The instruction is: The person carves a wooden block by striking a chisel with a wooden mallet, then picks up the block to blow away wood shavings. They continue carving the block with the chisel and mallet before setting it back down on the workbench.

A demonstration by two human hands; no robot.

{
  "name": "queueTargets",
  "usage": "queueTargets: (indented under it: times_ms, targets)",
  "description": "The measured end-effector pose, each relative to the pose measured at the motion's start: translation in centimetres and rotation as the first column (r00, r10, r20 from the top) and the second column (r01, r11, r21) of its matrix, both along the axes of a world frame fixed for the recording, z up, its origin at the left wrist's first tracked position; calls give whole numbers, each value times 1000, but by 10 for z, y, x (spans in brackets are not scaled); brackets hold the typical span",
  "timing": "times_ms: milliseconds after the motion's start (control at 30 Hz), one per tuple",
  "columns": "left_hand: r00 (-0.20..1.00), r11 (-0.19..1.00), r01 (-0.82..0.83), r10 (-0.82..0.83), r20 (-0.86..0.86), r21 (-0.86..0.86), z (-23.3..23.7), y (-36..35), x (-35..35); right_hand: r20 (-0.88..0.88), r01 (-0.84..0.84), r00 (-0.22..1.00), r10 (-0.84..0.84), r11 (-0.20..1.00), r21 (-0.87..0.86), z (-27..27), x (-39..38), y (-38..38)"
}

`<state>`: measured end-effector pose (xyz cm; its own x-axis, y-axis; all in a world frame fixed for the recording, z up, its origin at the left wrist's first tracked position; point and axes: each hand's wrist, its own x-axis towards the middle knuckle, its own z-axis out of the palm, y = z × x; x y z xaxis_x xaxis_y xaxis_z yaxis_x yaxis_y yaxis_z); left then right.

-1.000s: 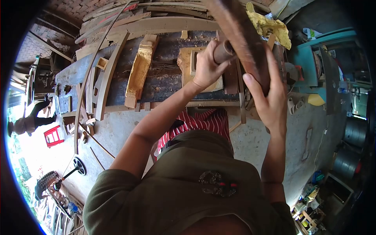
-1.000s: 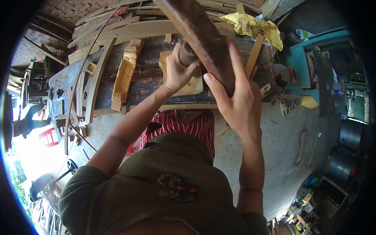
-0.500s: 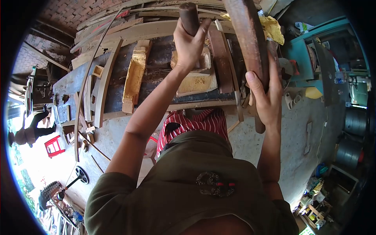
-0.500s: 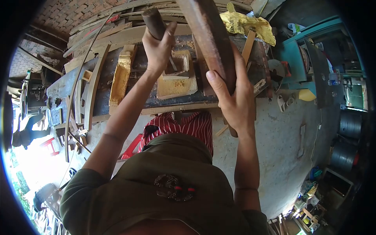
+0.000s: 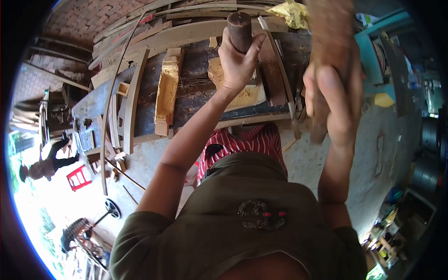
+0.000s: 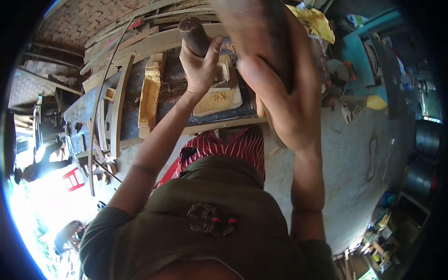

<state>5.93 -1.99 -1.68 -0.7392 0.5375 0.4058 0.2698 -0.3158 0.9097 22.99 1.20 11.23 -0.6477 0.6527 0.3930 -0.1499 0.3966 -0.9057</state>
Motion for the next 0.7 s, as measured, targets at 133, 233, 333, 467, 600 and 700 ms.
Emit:
queueTargets:
  times_ms: [133,233,333,467,600,700]
  targets:
    - [996,994,17,-7,-89,104,-21,-3,9,355,-34,928,-111,925,379,-26,-9,13]
    - [997,994,31,-38,65,107,-27,-6,6,359,-36,928,-95,939,343,-16,-7,12]
    - [995,992,92,-96,34,86,-32,-15,18,176,-27,984,-18,967,253,-6,-11,-3]
    - [984,983,180,-180,-5,23,-38,-10,27,415,-29,880,-233,844,536,-30,-7,0]
    - [1000,986,18,-20,5,168,-20,9,-9,229,54,966,-122,957,284,-36,0,1]
    - [988,992,30,-49,147,126,4,6,-36,285,104,946,-158,975,195,-29,11,2]
